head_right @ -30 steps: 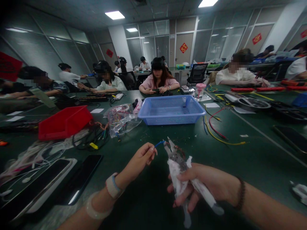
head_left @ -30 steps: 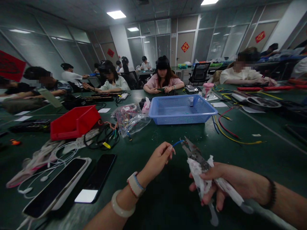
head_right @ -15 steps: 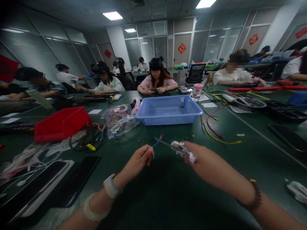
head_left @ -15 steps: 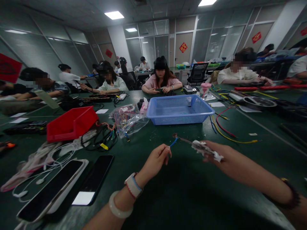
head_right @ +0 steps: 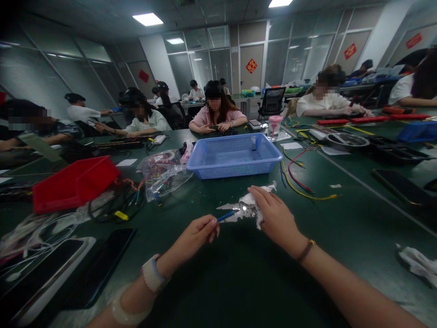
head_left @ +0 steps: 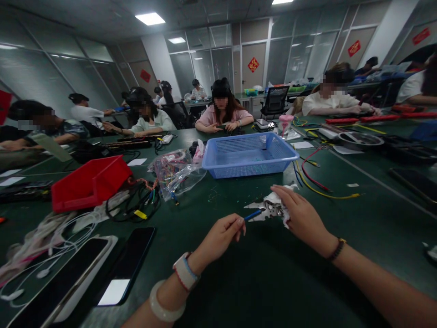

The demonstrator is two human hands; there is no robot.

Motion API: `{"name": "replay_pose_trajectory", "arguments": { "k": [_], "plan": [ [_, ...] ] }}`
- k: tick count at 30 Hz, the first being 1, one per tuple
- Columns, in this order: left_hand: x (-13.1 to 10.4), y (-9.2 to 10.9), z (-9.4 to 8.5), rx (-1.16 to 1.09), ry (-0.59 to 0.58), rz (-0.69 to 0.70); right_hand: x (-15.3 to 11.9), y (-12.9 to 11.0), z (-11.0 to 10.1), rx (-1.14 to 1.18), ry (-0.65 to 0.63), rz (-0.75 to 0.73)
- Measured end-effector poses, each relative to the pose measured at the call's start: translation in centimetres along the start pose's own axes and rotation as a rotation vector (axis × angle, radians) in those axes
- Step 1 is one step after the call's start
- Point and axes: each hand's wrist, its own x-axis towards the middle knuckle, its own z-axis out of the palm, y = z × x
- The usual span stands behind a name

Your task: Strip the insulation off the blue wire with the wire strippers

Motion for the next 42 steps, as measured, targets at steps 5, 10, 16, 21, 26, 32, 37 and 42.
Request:
{"name": "replay_pose_trajectory", "arguments": {
  "k": [5, 10, 16, 21, 26, 32, 37, 42],
  "plan": [
    [0.0, 0.2, 0.1, -0.025, -0.037, -0.006, -0.1, -0.4, 0.1, -0.018, 0.004, -0.041],
    [-0.1, 0.1, 0.2, -0.03, -0.059, -0.014, -0.2, -0.7, 0.2, -0.069, 0.0, -0.042],
    [0.0, -0.1, 0.2, -0.021, -0.058, -0.028, -0.4, -0.5, 0.5, -0.115, 0.01, -0.036],
    [0.0, 0.0, 0.2, -0.041, -0.073, -0.032, -0.4, -0.5, 0.4, -0.105, 0.012, -0.039],
    [0.0, -0.3, 0.1, -0.007, -0.09, -0.027, -0.4, -0.3, 0.1, -0.094, 0.001, -0.074],
    [0.0, -0.3, -0.1, 0.038, -0.101, -0.018, -0.4, 0.0, -0.2, -0.146, -0.015, -0.115],
    [0.0, -0.5, -0.1, 0.062, -0.094, -0.018, -0.2, -0.5, -1.1, -0.265, 0.017, -0.156],
    [0.1, -0.8, -0.1, 0.057, -0.093, -0.028, -0.3, -1.1, -1.6, -0.343, 0.08, -0.134]
  ]
}}
